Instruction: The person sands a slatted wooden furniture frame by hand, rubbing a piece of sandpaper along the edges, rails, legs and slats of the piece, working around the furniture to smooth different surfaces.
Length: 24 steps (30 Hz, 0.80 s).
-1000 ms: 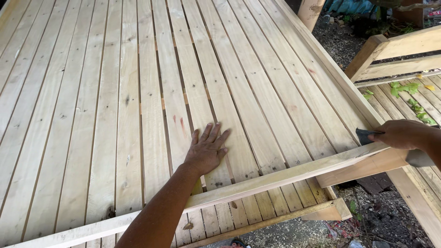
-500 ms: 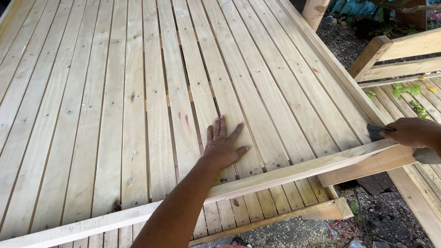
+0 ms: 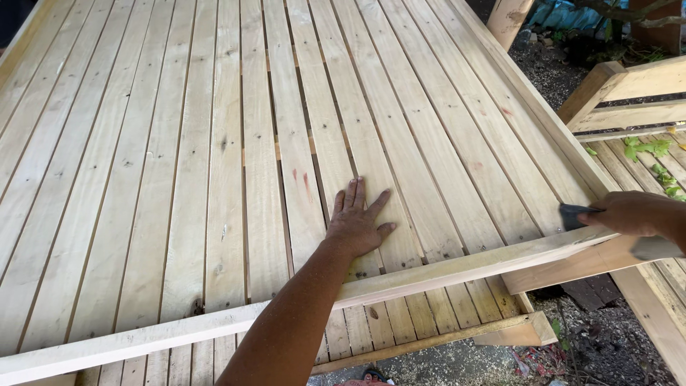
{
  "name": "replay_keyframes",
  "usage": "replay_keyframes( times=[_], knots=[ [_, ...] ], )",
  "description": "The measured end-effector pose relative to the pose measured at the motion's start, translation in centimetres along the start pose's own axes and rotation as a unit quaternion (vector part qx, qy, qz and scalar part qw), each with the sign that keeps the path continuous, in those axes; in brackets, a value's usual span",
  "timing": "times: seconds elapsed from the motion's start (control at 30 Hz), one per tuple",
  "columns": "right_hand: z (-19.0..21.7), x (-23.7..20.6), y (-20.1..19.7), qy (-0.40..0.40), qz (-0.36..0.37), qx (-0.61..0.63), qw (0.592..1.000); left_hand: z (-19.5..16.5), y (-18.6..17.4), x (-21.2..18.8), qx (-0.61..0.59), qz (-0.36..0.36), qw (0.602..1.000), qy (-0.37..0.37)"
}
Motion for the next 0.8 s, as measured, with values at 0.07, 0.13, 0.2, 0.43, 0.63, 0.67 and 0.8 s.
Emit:
replay_keyframes(
  times=[0.07,0.13,0.2,0.43,0.63,0.67,0.8],
  knots=[
    [1.7,-0.6,1.4,-0.032,0.052,0.073,0.995,0.0,0.1,0.0,0.002,0.0,1.0,0.0],
    [2.5,-1.0,2.4,-0.043,0.081,0.127,0.988,-0.1,0.2,0.1,0.0,0.002,1.0,0.004],
    [2.7,-0.5,2.5,-0.047,0.085,0.148,0.984,0.0,0.1,0.0,0.0,0.003,1.0,-0.001],
    [2.1,0.7,1.4,-0.038,0.063,0.115,0.991,-0.3,-0.2,-0.3,-0.003,0.019,1.0,-0.006],
    [10.5,-5.2,2.4,-0.14,0.101,0.144,0.974,-0.2,-0.3,-0.2,0.004,0.009,1.0,0.0],
    [11.0,-5.3,2.2,-0.156,0.09,0.143,0.973,-0.1,-0.2,-0.1,0.006,0.01,1.0,-0.001],
    [6.9,-2.9,1.2,-0.102,0.101,0.1,0.985,0.0,0.0,0.0,0.007,0.014,1.0,-0.004]
  ],
)
Point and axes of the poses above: each hand's wrist, its own x-axis towards the middle knuckle, its own y-axis out of the palm, z = x × y, the point moved 5 cm from there along x, towards the middle knuckle, and after that the axes turned 9 degrees about y, right-handed, at the moved point
